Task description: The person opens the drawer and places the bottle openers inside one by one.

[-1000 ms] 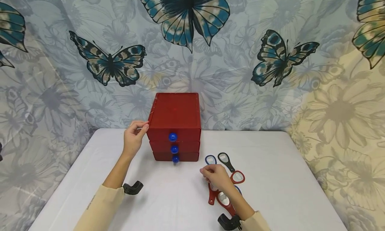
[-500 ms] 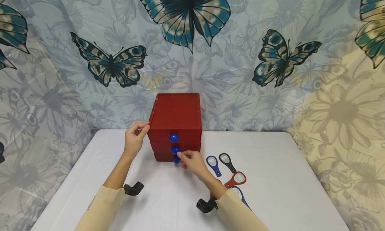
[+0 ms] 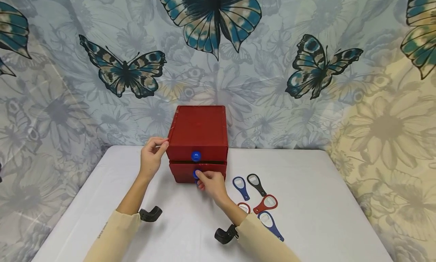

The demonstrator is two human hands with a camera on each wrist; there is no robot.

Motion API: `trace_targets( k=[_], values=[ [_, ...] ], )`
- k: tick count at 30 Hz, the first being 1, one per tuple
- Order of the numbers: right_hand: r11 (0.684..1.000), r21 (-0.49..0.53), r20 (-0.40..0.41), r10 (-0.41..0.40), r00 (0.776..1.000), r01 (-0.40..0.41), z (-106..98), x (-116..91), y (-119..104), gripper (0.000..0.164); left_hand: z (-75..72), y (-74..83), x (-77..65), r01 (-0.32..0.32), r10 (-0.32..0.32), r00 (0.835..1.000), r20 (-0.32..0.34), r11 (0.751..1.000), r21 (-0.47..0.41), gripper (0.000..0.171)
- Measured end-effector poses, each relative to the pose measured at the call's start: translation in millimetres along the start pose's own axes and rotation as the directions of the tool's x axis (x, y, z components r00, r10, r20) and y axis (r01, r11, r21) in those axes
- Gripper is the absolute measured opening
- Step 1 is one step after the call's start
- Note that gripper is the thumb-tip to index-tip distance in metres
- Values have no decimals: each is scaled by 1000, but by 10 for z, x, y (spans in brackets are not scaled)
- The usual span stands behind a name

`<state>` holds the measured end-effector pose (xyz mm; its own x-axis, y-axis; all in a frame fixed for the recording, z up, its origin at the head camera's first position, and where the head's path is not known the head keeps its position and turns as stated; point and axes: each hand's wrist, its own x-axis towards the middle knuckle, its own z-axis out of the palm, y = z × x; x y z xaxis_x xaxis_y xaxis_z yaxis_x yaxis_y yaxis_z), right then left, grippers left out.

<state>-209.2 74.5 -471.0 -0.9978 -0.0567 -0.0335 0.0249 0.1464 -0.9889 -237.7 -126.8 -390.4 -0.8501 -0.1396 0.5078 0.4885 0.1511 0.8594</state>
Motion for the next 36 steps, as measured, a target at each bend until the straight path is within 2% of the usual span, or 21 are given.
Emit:
trace_targets(
  k=[8, 14, 18, 23, 26, 30, 34, 36],
  values=[
    [999, -37, 47, -26, 999, 28, 14, -539, -5, 33, -29, 20, -16, -14, 14, 1000, 21, 1000, 13, 13],
    [999, -38, 72, -19, 997, 21, 54, -848, 20, 39, -42, 47, -31, -29, 28, 999, 19, 999, 15, 14],
    [999, -41, 70, -11, 997, 14, 90, -943, 44, 37, -48, 47, -36, -33, 33, 999, 11, 999, 19, 13],
    [999, -48, 67, -6, 998, 10, 55, -939, 44, 35, -30, 58, -8, -29, 29, 999, 15, 999, 20, 12],
    [996, -88, 84, 14, 996, -7, -62, -932, 21, 36, -13, 64, 12, -22, 21, 999, 26, 1000, 18, 14],
    [980, -198, 87, 42, 995, -24, -332, -916, -18, 33, -8, 66, 27, -14, 13, 1000, 25, 1000, 14, 16],
    [940, -335, 4, 69, 998, -64, -670, -920, -4, 23, -16, 53, 11, -9, 8, 1000, 26, 1000, 19, 16],
    [902, -427, -37, 53, 998, -64, -851, -950, 47, 20, -19, 46, -9, -9, 8, 1000, 29, 1000, 19, 16]
  ],
)
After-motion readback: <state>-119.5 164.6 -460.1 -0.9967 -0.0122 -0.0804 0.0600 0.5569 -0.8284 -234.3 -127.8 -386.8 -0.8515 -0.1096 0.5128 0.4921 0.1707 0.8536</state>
